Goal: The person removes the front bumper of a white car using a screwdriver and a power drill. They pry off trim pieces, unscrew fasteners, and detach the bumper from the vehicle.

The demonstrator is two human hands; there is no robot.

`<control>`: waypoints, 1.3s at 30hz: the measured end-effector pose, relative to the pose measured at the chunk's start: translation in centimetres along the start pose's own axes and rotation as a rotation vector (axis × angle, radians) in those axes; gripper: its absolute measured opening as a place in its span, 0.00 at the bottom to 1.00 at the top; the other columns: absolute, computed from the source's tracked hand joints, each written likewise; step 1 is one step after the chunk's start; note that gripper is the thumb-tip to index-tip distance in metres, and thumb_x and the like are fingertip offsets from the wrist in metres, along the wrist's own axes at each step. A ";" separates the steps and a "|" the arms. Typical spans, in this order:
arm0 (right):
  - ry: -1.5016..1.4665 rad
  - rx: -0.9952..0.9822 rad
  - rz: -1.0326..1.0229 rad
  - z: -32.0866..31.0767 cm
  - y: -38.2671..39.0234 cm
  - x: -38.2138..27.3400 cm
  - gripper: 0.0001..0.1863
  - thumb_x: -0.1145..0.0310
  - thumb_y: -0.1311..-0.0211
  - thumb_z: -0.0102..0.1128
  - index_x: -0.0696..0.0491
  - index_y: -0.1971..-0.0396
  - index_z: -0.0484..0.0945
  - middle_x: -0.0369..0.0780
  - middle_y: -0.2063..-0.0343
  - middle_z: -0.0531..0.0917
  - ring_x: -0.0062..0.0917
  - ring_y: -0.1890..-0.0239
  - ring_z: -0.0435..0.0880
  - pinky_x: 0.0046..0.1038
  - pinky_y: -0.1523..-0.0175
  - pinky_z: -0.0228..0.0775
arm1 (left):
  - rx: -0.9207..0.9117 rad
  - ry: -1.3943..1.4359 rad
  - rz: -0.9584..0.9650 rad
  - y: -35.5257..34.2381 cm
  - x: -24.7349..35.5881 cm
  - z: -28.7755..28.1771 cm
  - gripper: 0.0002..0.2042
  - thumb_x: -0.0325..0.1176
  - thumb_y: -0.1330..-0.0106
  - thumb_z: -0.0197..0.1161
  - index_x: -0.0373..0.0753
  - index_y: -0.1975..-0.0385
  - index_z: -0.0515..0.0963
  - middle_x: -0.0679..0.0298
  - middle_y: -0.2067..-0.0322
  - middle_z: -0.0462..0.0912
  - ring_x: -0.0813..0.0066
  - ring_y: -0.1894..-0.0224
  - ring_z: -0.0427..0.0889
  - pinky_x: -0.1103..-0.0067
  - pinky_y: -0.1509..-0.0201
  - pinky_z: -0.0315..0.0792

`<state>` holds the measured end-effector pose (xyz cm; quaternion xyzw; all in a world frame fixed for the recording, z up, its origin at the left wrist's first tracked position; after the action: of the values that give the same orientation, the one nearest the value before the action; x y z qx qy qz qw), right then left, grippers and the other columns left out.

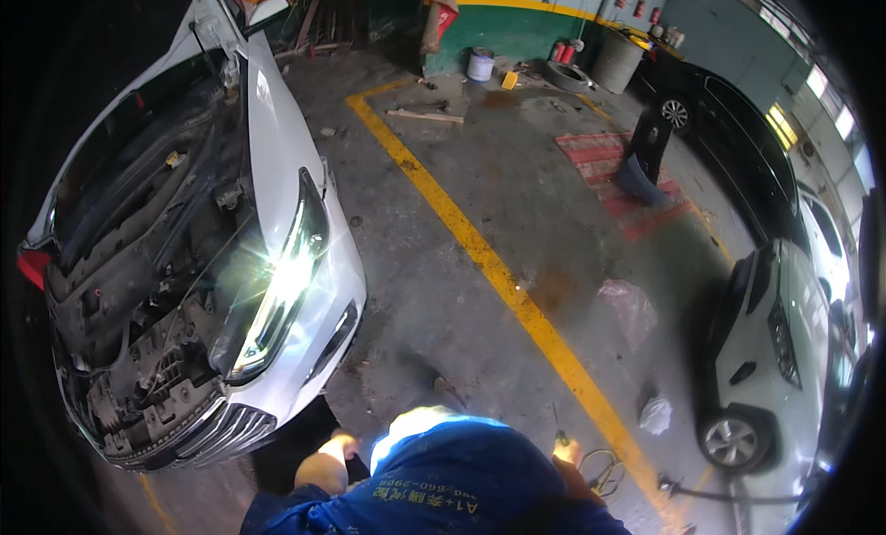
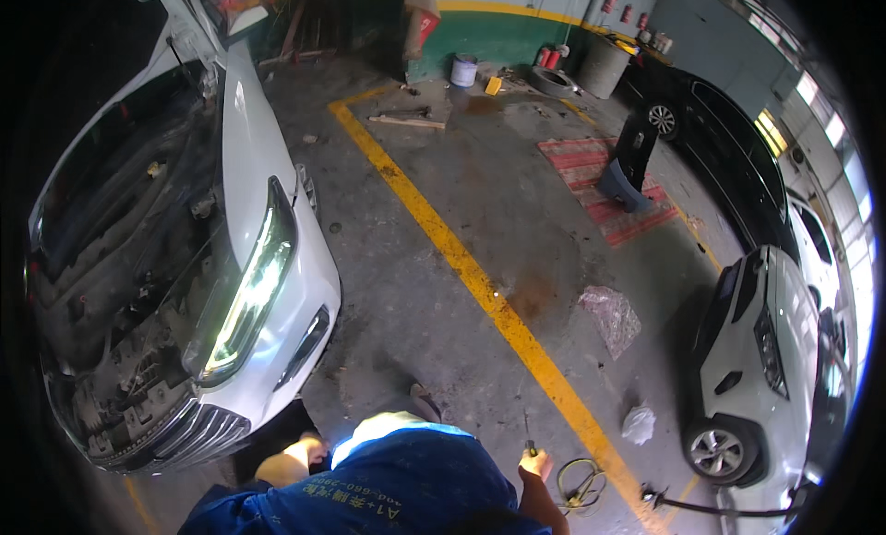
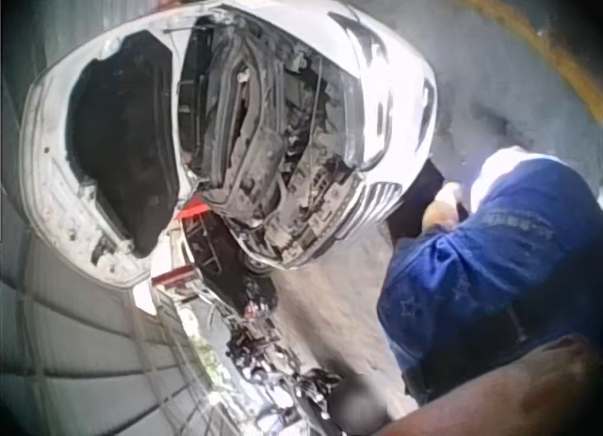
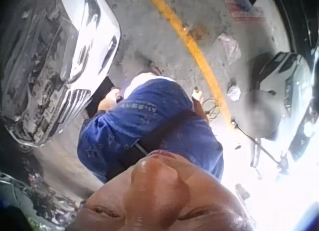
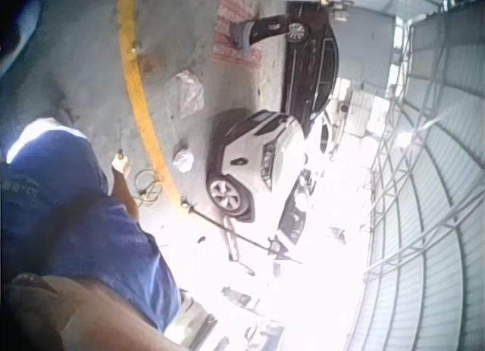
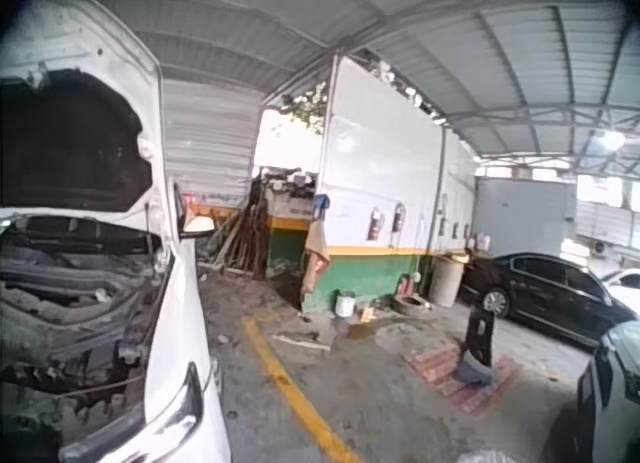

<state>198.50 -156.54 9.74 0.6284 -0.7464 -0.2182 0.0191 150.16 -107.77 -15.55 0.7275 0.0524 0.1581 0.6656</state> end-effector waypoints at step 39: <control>0.625 -0.293 -1.630 10.7 -50.1 -107.8 0.35 0.39 0.28 0.50 0.62 0.63 0.84 0.54 0.64 0.87 0.48 0.61 0.87 0.50 0.55 0.77 | 0.257 1.163 0.021 2.3 64.2 0.3 0.26 0.61 0.32 0.56 0.46 0.48 0.82 0.63 0.62 0.88 0.70 0.68 0.84 0.64 0.63 0.76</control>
<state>264.41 -57.01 9.04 0.9871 0.0084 -0.0757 0.1408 210.58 -89.90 -2.98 0.5966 0.4197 0.5297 0.4328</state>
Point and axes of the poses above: each hand's wrist, its own y-axis away from the middle knuckle, its own z-axis out of the palm, x = y × z, the point moved 7 cm from there along -y, towards the middle knuckle
